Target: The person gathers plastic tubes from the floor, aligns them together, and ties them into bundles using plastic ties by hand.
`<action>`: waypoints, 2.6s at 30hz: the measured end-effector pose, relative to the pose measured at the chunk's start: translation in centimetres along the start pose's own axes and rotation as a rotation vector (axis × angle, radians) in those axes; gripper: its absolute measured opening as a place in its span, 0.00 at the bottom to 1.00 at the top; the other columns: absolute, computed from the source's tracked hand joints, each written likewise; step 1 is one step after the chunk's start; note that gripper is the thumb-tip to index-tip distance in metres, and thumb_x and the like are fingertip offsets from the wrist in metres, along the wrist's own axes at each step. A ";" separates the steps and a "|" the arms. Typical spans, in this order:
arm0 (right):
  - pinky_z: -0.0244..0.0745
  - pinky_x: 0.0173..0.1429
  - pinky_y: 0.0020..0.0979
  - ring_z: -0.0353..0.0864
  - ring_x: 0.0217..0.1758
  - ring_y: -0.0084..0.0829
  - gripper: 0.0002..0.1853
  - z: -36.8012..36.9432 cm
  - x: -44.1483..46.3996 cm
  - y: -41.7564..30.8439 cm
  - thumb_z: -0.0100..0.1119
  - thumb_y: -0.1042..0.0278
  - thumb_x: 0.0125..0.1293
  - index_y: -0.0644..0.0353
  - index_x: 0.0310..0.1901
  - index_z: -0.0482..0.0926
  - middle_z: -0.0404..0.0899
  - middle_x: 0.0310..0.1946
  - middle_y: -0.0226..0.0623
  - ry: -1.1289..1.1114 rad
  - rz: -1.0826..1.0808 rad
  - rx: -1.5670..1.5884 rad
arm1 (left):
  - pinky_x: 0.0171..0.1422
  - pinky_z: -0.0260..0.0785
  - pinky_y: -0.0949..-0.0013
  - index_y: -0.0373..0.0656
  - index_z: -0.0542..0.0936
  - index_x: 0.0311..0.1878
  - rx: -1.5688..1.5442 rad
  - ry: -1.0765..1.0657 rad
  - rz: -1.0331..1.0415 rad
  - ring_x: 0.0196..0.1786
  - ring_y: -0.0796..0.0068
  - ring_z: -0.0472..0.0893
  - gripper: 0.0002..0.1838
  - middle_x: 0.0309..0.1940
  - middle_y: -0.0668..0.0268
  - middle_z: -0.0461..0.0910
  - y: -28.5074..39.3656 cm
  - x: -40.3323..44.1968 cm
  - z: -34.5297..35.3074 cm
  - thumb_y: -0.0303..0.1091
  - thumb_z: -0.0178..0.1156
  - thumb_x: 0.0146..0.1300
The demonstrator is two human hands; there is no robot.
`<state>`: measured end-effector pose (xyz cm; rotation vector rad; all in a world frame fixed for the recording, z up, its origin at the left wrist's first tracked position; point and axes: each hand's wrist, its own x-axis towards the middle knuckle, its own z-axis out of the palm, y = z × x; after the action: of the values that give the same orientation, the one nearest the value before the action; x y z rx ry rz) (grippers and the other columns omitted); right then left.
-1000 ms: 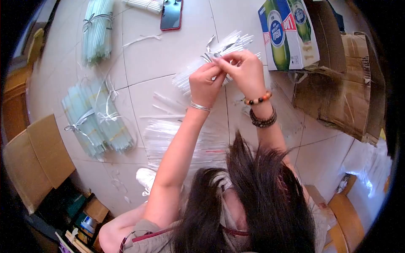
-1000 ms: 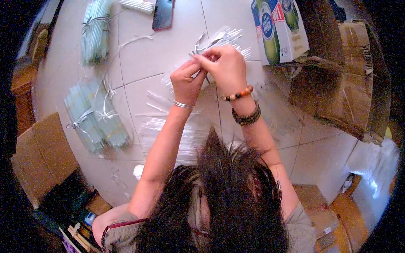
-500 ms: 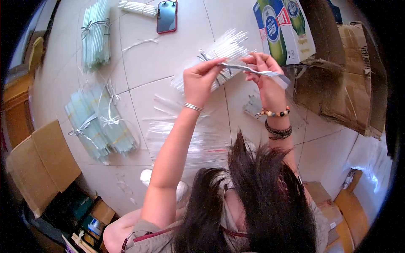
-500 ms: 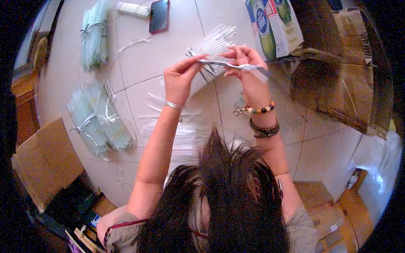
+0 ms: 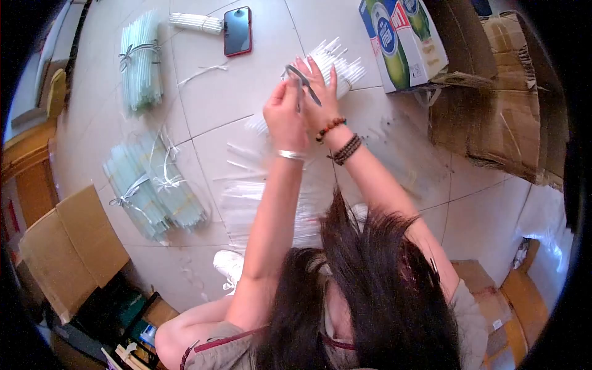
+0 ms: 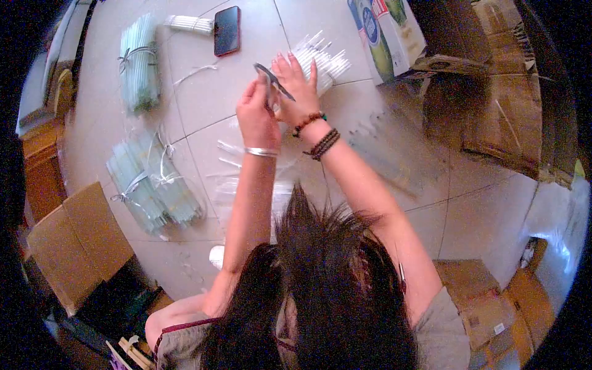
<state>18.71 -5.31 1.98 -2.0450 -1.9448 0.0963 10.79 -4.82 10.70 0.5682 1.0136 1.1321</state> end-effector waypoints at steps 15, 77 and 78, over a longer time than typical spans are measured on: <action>0.62 0.72 0.38 0.68 0.68 0.37 0.40 -7.7 -2.3 4.2 0.77 0.59 0.51 0.64 0.65 0.70 0.72 0.63 0.40 -0.154 -0.061 1.071 | 0.38 0.70 0.78 0.34 0.85 0.38 0.360 -0.157 0.070 0.32 0.83 0.79 0.10 0.28 0.67 0.84 2.2 -1.2 -0.1 0.33 0.66 0.65; 0.65 0.36 0.18 0.72 0.30 0.16 0.16 0.9 -0.9 12.1 0.52 0.54 0.73 0.57 0.36 0.82 0.82 0.33 0.28 -0.378 0.351 2.192 | 0.31 0.59 0.80 0.42 0.84 0.40 0.766 -0.588 -0.107 0.27 0.87 0.68 0.12 0.26 0.77 0.74 0.3 8.1 -6.5 0.40 0.59 0.69; 0.61 0.34 0.18 0.68 0.28 0.16 0.16 1.1 -1.0 12.3 0.52 0.54 0.73 0.57 0.36 0.82 0.82 0.32 0.28 -0.471 0.352 2.093 | 0.33 0.60 0.80 0.41 0.83 0.41 0.618 -0.513 -0.141 0.27 0.86 0.68 0.12 0.27 0.76 0.75 -1.2 8.0 -8.3 0.40 0.58 0.70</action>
<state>30.18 -6.42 -2.59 -0.6844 -0.5106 1.7886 4.68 1.25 2.94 1.1909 0.9202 0.4847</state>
